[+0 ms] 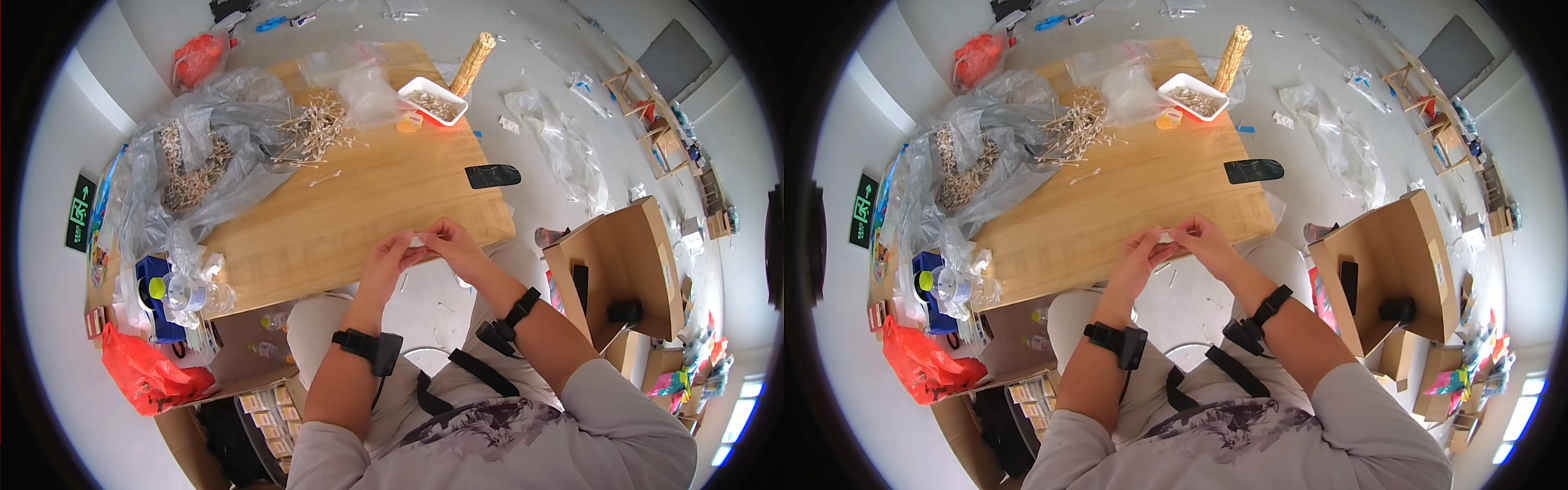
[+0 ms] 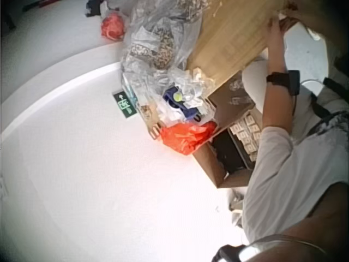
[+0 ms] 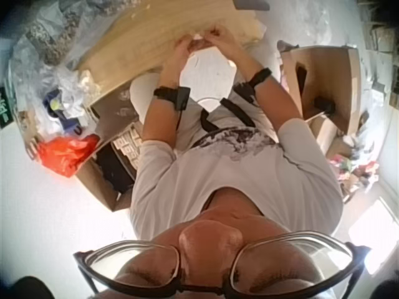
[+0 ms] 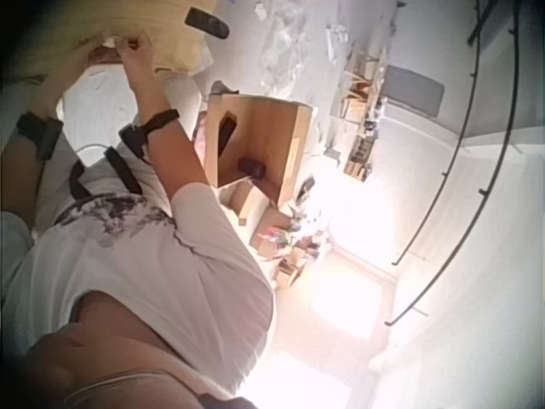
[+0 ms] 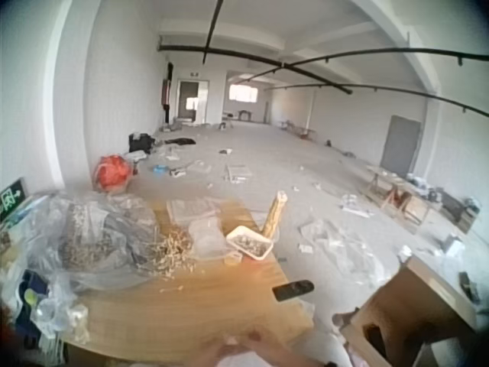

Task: Packing cotton swabs into small plastic bags and applying labels.

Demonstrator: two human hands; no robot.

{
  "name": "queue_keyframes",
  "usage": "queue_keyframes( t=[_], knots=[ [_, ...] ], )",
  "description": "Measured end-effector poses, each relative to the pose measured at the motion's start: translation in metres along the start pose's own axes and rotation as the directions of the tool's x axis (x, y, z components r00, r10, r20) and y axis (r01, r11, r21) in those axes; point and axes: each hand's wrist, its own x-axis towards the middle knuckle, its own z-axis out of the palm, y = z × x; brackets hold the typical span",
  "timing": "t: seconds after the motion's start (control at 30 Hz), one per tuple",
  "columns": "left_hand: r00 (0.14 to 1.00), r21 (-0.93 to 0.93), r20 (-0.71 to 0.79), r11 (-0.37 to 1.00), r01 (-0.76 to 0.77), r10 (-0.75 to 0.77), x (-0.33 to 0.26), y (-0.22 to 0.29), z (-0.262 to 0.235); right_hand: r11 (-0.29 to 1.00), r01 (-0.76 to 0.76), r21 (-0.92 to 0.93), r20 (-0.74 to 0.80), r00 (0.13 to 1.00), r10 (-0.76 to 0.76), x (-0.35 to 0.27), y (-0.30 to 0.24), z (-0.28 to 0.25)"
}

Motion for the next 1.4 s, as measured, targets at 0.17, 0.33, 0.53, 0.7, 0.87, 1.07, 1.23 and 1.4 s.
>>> queue_keyframes(
  t=[0.17,0.33,0.53,0.7,0.87,1.07,1.23,1.4],
  knots=[
    [0.999,0.131,-0.028,0.991,-0.024,0.027,0.001,-0.002,-0.005,1.000,-0.003,0.005,-0.012,1.000,0.003,-0.004,-0.006,0.009],
    [0.987,0.511,-0.096,0.857,-0.064,0.131,-0.004,0.007,0.002,0.997,0.031,-0.067,-0.039,0.999,-0.033,-0.004,-0.015,0.006],
    [0.945,0.748,0.087,0.606,-0.271,0.315,-0.008,0.012,0.004,0.984,0.061,-0.165,-0.022,0.998,-0.066,-0.010,-0.030,-0.001],
    [0.946,0.614,0.140,0.723,-0.316,0.294,-0.001,0.003,-0.005,0.893,0.194,-0.406,-0.065,0.969,-0.240,-0.014,-0.043,-0.003],
    [0.953,0.463,0.138,0.833,-0.303,0.270,0.003,-0.001,-0.005,0.945,0.057,-0.321,-0.068,0.994,-0.083,-0.018,-0.049,0.000],
    [0.944,0.470,0.097,0.821,-0.324,0.316,0.001,-0.001,-0.007,0.953,0.064,-0.295,-0.015,0.997,-0.071,-0.020,-0.048,0.003],
    [0.716,0.759,0.250,0.327,-0.563,0.652,-0.011,0.020,0.011,0.970,0.071,-0.234,-0.018,0.997,-0.078,-0.023,-0.053,0.007],
    [0.764,0.786,0.169,0.383,-0.485,0.623,-0.005,0.011,0.002,0.975,0.110,-0.194,-0.004,0.994,-0.113,-0.017,-0.039,0.008]
  ],
)
